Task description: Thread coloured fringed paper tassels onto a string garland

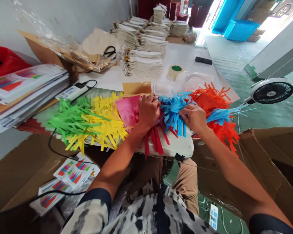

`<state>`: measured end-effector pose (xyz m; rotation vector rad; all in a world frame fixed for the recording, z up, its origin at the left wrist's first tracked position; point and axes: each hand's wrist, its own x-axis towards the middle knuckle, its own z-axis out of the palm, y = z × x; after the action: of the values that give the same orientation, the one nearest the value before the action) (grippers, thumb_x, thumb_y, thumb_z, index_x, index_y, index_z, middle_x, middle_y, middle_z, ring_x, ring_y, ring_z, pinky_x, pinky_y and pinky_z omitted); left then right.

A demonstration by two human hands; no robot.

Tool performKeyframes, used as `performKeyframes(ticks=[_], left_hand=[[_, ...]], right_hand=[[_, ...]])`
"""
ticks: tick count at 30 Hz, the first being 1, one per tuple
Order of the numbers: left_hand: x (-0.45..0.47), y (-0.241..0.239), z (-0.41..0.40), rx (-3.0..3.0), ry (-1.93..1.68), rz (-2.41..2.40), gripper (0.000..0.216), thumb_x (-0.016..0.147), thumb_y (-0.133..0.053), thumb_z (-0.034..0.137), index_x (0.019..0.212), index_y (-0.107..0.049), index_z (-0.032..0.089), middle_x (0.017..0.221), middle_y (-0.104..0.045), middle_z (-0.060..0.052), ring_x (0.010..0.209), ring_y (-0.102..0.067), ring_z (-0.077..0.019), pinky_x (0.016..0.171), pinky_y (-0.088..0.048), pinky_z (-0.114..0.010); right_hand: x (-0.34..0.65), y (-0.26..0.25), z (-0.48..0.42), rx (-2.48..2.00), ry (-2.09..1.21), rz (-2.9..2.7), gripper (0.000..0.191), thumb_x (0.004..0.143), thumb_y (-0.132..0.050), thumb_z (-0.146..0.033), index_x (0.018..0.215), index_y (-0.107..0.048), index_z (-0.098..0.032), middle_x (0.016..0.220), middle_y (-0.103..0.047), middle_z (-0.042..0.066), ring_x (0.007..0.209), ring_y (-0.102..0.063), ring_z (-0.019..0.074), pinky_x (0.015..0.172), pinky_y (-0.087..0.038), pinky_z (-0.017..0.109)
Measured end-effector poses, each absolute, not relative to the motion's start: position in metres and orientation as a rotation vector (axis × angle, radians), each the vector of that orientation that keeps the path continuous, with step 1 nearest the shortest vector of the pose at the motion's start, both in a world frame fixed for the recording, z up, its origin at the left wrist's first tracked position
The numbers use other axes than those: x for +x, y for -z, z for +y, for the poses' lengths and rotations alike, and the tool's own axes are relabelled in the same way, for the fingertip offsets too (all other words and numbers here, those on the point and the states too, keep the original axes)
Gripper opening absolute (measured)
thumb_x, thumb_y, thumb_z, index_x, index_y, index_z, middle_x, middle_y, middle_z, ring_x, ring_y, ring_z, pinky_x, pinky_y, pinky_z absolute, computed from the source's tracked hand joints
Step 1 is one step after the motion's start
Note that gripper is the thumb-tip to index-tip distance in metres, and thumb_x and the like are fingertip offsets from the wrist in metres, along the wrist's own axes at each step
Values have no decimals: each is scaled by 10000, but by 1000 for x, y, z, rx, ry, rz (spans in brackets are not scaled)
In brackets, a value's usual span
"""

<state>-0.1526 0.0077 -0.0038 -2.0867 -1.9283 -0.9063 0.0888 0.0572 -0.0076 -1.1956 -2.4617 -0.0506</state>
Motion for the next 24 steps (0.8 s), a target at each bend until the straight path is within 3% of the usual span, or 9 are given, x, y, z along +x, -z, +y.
performKeyframes(ticks=[3,8,15,24], left_hand=[[-142,-2,1,-2206,1082,-1868,102,965,-685,261,952,-786,254,1146,-754,-59,1173,-591,-303,1024,-444,-503],[-123,-2,-1,-2373,1160,-1942,96,958,-754,299,1040,-790,265,1150,-784,-35,1163,-622,-274,1021,-452,-455],[-110,5,2,-2339,1134,-1966,213,1011,-691,433,959,-739,232,1077,-787,-52,1113,-651,-276,958,-418,-447],[-117,-6,6,-2457,934,-1767,273,1060,-593,401,956,-784,236,1094,-805,-65,1122,-655,-281,1022,-366,-500]], right_hand=[[97,-1,65,-1168,-230,-2326,179,926,-716,-339,843,-814,-215,890,-762,60,794,-660,221,713,-447,352],[103,-14,70,-1041,-552,-2296,285,919,-740,-469,825,-819,-212,803,-748,40,717,-638,187,712,-467,337],[104,-4,56,-975,-523,-2269,318,971,-695,-516,868,-830,-247,912,-782,58,836,-701,225,793,-517,375],[110,-4,37,-1032,-343,-2284,236,984,-648,-343,1126,-813,-252,1179,-774,96,1075,-735,290,938,-573,444]])
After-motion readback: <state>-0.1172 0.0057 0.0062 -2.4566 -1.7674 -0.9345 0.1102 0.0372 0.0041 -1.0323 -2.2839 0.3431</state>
